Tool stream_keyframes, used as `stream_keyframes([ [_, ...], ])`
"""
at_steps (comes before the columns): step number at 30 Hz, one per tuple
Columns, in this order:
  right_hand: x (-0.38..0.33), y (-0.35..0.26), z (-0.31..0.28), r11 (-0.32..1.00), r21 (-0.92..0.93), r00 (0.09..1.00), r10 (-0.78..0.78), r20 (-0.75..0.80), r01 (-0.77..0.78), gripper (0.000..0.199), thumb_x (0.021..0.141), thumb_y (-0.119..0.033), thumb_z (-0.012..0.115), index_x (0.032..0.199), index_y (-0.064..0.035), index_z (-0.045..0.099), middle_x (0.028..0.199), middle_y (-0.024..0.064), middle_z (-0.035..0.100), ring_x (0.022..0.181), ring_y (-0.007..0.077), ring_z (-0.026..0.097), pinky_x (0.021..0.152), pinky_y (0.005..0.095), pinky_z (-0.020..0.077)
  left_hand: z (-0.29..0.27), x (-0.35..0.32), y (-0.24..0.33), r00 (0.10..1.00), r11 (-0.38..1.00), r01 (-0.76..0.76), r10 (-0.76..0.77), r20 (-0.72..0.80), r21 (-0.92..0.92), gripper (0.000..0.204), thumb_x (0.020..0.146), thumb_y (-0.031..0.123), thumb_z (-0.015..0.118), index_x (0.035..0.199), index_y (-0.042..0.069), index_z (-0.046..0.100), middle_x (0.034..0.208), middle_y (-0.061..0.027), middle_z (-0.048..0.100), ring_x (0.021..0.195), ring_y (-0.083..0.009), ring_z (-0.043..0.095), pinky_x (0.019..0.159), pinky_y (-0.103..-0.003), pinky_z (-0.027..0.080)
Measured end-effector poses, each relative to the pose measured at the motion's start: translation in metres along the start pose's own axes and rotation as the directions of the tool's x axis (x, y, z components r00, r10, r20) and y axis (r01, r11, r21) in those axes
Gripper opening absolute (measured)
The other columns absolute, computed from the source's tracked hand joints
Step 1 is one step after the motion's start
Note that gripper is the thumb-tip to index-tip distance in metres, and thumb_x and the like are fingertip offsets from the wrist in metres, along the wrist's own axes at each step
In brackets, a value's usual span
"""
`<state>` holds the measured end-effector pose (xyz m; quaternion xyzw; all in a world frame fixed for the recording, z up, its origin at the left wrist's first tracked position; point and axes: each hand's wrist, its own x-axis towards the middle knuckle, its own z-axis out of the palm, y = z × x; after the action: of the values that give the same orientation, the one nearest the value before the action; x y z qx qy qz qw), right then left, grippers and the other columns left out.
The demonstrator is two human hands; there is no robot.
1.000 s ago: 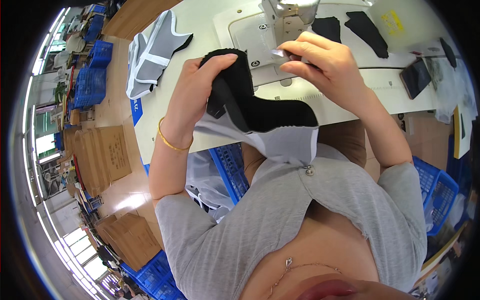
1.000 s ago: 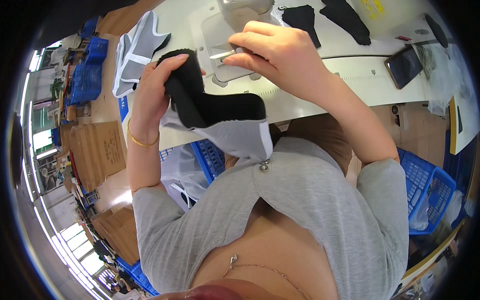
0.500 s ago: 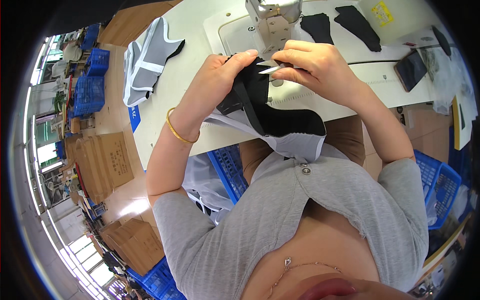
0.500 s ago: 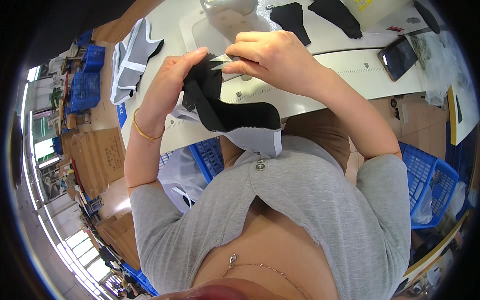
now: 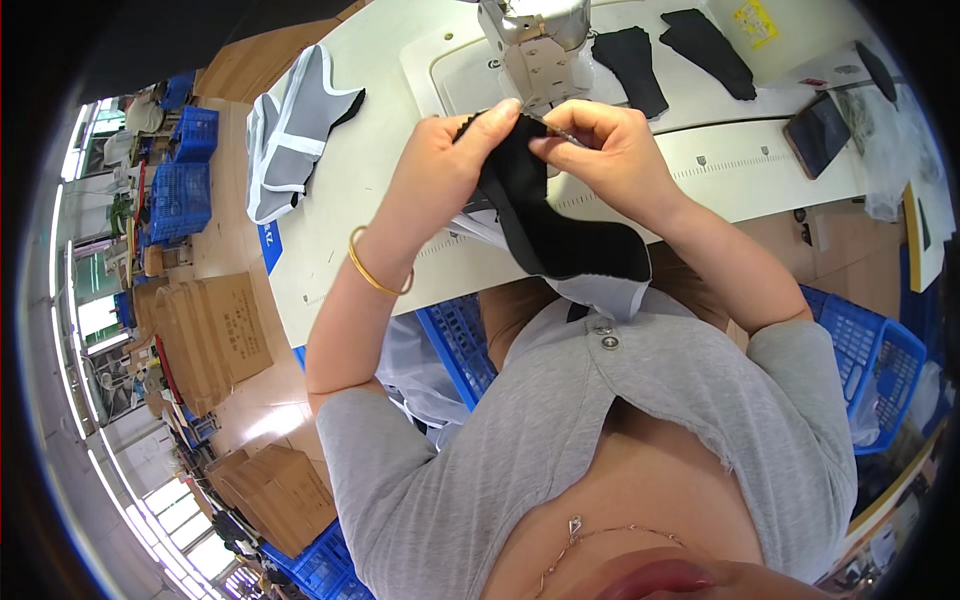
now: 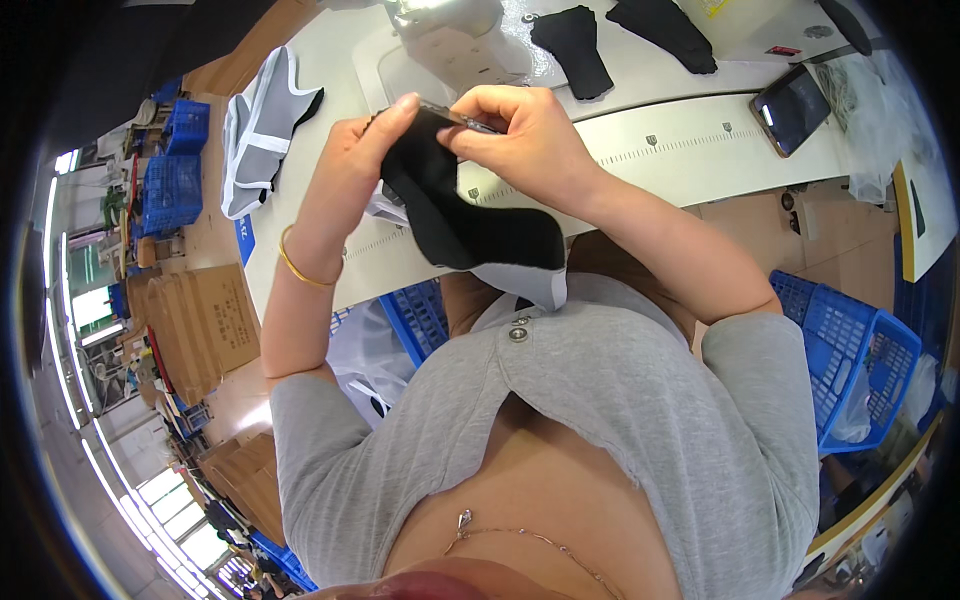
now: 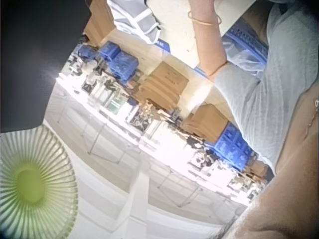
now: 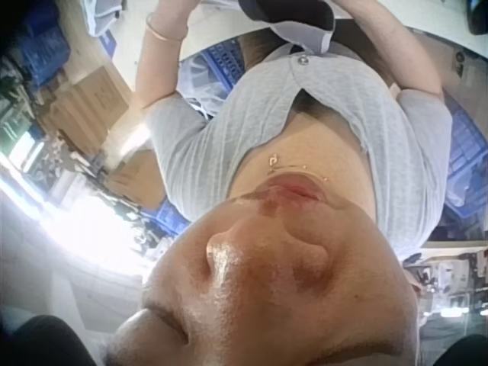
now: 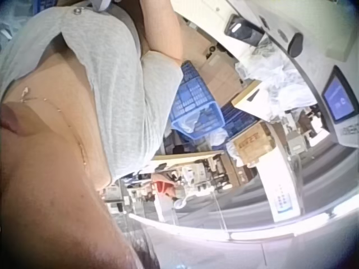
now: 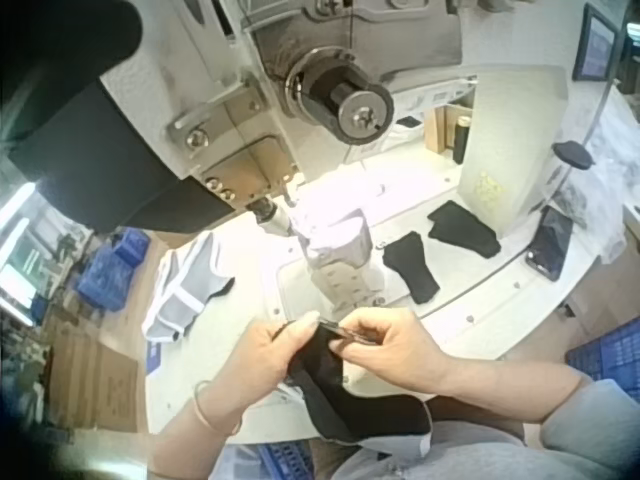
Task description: The person aligns shoe upper components, stitches them together using a sewing machine, and trims threads and edges with thread snips.
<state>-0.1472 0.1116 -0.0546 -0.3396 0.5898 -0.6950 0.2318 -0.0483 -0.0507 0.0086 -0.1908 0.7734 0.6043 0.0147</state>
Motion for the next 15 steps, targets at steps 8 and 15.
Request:
stream_keyframes([
  [8,0.011,-0.002,-0.013,0.958,0.181,0.971,0.233,-0.051,-0.221,0.019,0.088,-0.016,0.069,0.077,-0.0001,0.064,0.066,-0.0045,0.056,0.064,0.0021,0.049,0.055,0.0211,0.0389,0.02,-0.028,-0.03,0.889,0.93,-0.358,0.367,-0.275,0.084,0.027,0.082,0.006,0.076,0.104,-0.003,0.065,0.084,-0.0046,0.068,0.078,-0.0112,0.063,0.072,-0.025,0.051],
  [15,0.013,-0.007,-0.011,0.705,-0.591,0.792,-0.586,-0.174,0.392,0.023,0.085,-0.022,0.074,0.093,-0.0032,0.065,0.08,0.0039,0.062,0.06,0.0148,0.06,0.057,0.0285,0.0484,0.006,-0.021,-0.025,0.933,0.941,-0.234,0.147,-0.329,-0.243,0.018,0.086,0.003,0.072,0.102,-0.005,0.071,0.085,-0.0061,0.069,0.074,-0.0101,0.063,0.069,-0.022,0.051],
])
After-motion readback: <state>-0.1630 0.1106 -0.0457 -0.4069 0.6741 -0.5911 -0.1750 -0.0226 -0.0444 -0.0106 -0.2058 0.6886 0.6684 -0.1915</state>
